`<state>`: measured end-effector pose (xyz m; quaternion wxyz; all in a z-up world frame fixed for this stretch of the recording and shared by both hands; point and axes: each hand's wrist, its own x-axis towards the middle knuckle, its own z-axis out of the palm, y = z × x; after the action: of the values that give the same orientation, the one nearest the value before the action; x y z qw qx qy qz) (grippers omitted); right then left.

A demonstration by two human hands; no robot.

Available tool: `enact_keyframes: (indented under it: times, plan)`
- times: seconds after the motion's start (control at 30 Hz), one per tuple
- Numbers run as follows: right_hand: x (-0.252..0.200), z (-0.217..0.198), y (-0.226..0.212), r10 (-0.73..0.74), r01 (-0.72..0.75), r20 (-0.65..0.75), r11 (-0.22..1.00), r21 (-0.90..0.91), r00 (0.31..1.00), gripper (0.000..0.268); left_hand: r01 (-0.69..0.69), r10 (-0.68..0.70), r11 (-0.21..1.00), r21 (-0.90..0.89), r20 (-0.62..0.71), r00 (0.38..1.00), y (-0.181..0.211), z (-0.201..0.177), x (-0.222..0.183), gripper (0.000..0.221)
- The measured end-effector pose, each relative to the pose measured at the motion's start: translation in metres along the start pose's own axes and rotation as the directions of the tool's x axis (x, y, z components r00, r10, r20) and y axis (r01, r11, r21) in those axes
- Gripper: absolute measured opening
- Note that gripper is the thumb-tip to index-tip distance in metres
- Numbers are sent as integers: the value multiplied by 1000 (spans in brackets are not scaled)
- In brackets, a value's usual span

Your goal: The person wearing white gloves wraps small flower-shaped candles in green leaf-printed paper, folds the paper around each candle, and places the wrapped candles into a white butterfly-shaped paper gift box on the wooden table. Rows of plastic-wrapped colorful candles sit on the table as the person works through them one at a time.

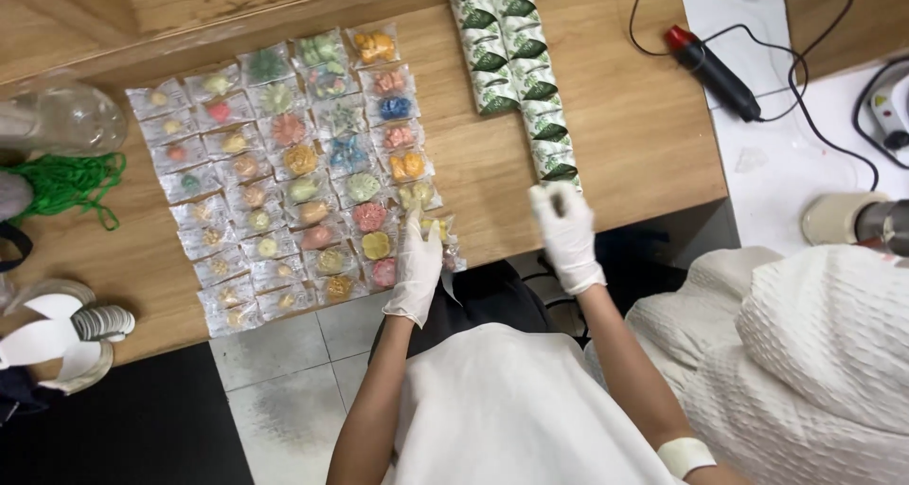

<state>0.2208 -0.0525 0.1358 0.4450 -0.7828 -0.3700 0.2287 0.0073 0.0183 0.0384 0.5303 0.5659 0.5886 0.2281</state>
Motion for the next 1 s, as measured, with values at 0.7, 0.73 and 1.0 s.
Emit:
enact_keyframes:
  times: [0.7,0.73,1.0]
  plan:
    - [-211,320,-187,-653,660,593,707,254,472,12,-355,63,897,-265,-717,694,-124,-306,24,46]
    - [-222,332,-197,-656,662,597,703,260,462,12,-356,58,896,-266,-725,687,-136,-322,25,46]
    - [-280,396,-248,-681,769,668,587,254,299,14,-260,-189,830,-493,-688,700,-123,-450,-25,55]
